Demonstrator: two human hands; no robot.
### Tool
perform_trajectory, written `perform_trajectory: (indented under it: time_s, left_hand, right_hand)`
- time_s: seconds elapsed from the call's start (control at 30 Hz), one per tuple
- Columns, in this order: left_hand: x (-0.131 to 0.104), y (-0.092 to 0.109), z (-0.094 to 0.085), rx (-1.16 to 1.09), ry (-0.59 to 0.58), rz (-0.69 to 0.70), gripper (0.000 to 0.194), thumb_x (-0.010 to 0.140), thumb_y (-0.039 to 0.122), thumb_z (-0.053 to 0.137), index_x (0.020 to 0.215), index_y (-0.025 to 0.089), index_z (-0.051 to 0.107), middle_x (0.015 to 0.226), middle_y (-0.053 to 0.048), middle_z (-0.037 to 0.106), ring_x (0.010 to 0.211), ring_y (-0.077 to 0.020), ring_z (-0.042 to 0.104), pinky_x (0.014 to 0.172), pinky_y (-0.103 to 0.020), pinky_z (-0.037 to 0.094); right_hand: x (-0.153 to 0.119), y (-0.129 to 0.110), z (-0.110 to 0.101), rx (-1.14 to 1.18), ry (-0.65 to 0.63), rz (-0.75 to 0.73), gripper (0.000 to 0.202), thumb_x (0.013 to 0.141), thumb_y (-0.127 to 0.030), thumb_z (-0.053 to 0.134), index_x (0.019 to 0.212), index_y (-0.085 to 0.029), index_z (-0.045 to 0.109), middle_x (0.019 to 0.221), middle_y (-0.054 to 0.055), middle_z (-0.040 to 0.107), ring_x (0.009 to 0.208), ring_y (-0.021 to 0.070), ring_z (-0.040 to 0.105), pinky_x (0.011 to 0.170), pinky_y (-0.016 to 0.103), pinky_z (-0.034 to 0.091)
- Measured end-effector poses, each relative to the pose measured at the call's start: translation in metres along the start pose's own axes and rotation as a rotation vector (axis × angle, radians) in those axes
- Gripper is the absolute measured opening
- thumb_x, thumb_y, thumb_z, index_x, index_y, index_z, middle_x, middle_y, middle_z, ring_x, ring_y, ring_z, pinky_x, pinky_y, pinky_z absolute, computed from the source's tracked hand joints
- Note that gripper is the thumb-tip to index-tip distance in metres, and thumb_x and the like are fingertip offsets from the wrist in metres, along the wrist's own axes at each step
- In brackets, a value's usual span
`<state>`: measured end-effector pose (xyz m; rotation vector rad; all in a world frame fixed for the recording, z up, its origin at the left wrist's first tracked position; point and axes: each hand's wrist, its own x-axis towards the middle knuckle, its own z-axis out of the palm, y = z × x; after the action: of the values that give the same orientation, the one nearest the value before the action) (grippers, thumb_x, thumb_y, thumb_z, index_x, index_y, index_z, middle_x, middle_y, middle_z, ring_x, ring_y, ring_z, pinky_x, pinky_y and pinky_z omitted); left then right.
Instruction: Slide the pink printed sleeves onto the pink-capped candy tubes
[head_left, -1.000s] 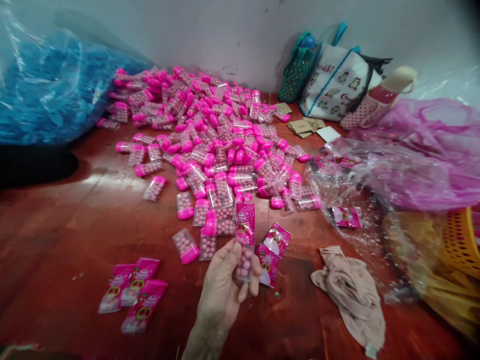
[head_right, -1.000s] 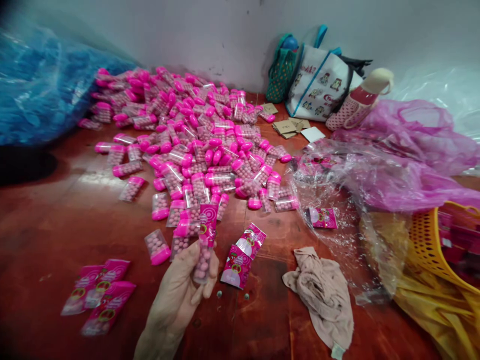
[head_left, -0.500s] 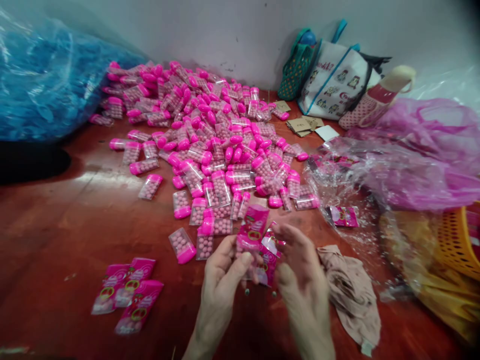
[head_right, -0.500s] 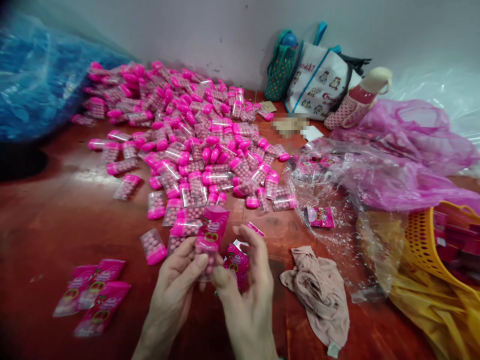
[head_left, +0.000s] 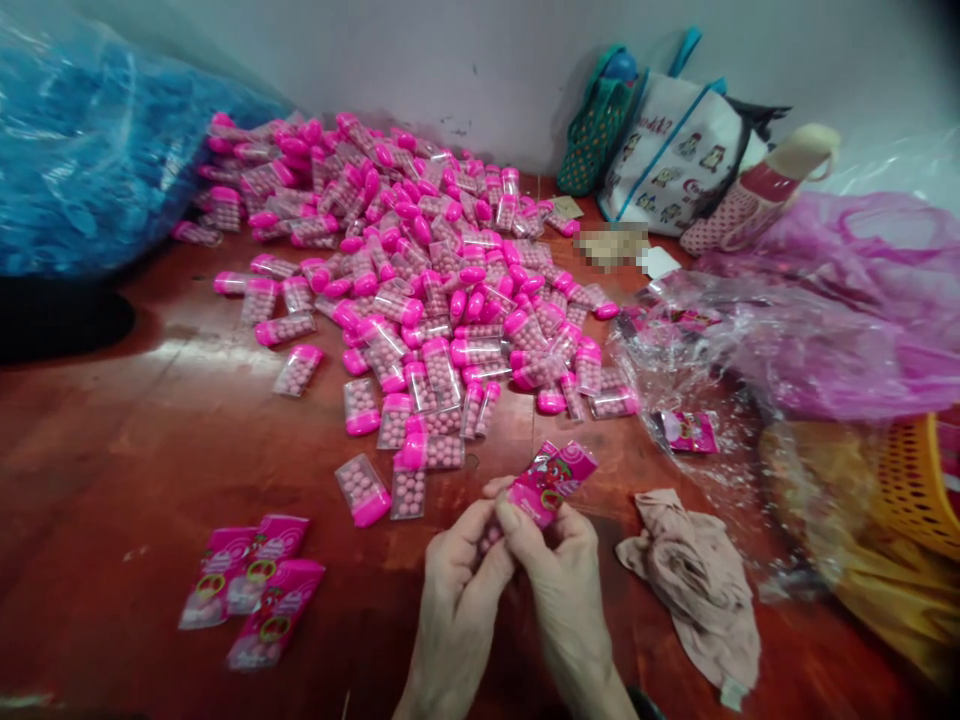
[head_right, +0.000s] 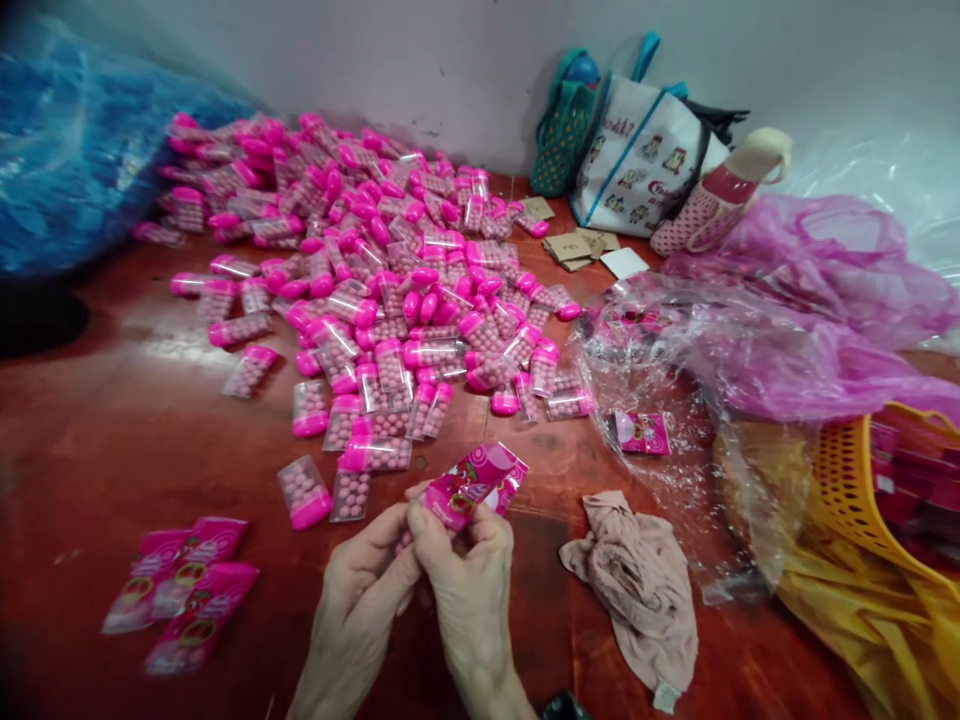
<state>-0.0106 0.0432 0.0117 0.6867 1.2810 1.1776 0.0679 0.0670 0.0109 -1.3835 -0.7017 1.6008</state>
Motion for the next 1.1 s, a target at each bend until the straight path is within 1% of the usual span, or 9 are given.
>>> perform_trajectory:
  time_s: [0.1, 0.2, 0.3, 0.4, 0.5, 0.6, 0.73, 0.87, 1.1]
  left_hand:
    - [0.002, -0.001, -0.001, 0.140, 0.068, 0.094, 0.022, 0.084, 0.022, 0.053, 0.101, 0.021, 0.066, 0.083, -0.002, 0.064, 0.069, -0.0135, 0.057, 0.068, -0.023, 0.047]
    - [0.007, 0.000, -0.002, 0.328, 0.083, 0.247, 0.023, 0.082, 0.017, 0.054, 0.101, 0.021, 0.067, 0.080, -0.002, 0.065, 0.069, -0.0141, 0.058, 0.066, -0.022, 0.047]
    - [0.011, -0.001, -0.004, 0.447, 0.097, 0.435, 0.023, 0.078, 0.012, 0.059, 0.098, 0.019, 0.069, 0.076, -0.003, 0.063, 0.067, -0.0141, 0.058, 0.062, -0.021, 0.046]
    - [0.012, -0.004, -0.005, 0.452, 0.119, 0.510, 0.026, 0.075, 0.009, 0.062, 0.098, 0.018, 0.070, 0.080, -0.005, 0.063, 0.071, -0.0154, 0.059, 0.066, -0.023, 0.046]
    - [0.011, -0.005, -0.005, 0.293, 0.059, 0.357, 0.025, 0.073, 0.016, 0.067, 0.098, 0.021, 0.071, 0.076, -0.003, 0.062, 0.066, -0.0134, 0.056, 0.061, -0.022, 0.044]
    - [0.010, -0.002, -0.004, -0.101, -0.096, 0.047, 0.025, 0.080, 0.034, 0.059, 0.099, 0.020, 0.069, 0.063, -0.001, 0.057, 0.052, -0.0098, 0.051, 0.044, -0.019, 0.036]
    - [0.014, 0.002, -0.002, -0.402, -0.186, -0.244, 0.031, 0.070, 0.027, 0.070, 0.098, 0.014, 0.068, 0.064, -0.001, 0.058, 0.041, -0.0038, 0.043, 0.038, -0.016, 0.028]
    - [0.015, 0.005, 0.000, -0.367, -0.062, -0.255, 0.032, 0.063, 0.021, 0.075, 0.094, 0.013, 0.069, 0.064, -0.001, 0.059, 0.045, -0.0053, 0.048, 0.039, -0.015, 0.031]
    - [0.012, 0.004, 0.003, -0.304, -0.014, -0.287, 0.032, 0.059, 0.019, 0.077, 0.087, 0.011, 0.065, 0.056, 0.000, 0.062, 0.045, -0.0066, 0.052, 0.041, -0.014, 0.037]
  right_hand:
    - [-0.003, 0.004, 0.002, 0.070, -0.045, -0.030, 0.023, 0.072, -0.025, 0.072, 0.093, -0.018, 0.069, 0.090, 0.004, 0.072, 0.085, 0.0174, 0.066, 0.078, 0.026, 0.052]
    - [0.002, -0.001, -0.005, 0.230, -0.095, -0.076, 0.033, 0.071, -0.030, 0.073, 0.102, -0.022, 0.065, 0.101, 0.005, 0.069, 0.091, 0.0197, 0.065, 0.078, 0.029, 0.053]
    - [0.009, -0.013, -0.017, 0.345, -0.023, -0.245, 0.041, 0.074, -0.043, 0.068, 0.110, -0.023, 0.060, 0.109, 0.006, 0.066, 0.097, 0.0192, 0.063, 0.081, 0.027, 0.052]
    - [0.013, -0.023, -0.024, 0.322, 0.039, -0.282, 0.035, 0.082, -0.032, 0.063, 0.115, -0.026, 0.054, 0.107, 0.005, 0.067, 0.094, 0.0170, 0.064, 0.079, 0.027, 0.052]
    - [0.012, -0.024, -0.022, 0.312, 0.052, -0.245, 0.023, 0.087, -0.022, 0.058, 0.109, -0.026, 0.056, 0.100, 0.004, 0.069, 0.089, 0.0144, 0.066, 0.075, 0.025, 0.053]
    - [0.011, -0.020, -0.021, 0.340, 0.027, -0.243, 0.015, 0.087, -0.022, 0.058, 0.101, -0.025, 0.060, 0.095, 0.002, 0.070, 0.083, 0.0128, 0.067, 0.070, 0.022, 0.053]
    - [0.013, -0.016, -0.025, 0.297, 0.011, -0.297, 0.017, 0.084, -0.026, 0.061, 0.101, -0.025, 0.061, 0.098, 0.002, 0.069, 0.087, 0.0137, 0.065, 0.077, 0.027, 0.051]
    - [0.019, -0.013, -0.035, 0.143, 0.080, -0.438, 0.023, 0.081, -0.030, 0.065, 0.102, -0.022, 0.061, 0.109, 0.005, 0.062, 0.102, 0.0197, 0.057, 0.089, 0.034, 0.043]
    - [0.027, -0.013, -0.048, 0.027, -0.022, -0.307, 0.007, 0.079, -0.026, 0.066, 0.082, -0.023, 0.060, 0.089, -0.002, 0.059, 0.079, 0.0125, 0.055, 0.075, 0.025, 0.042]
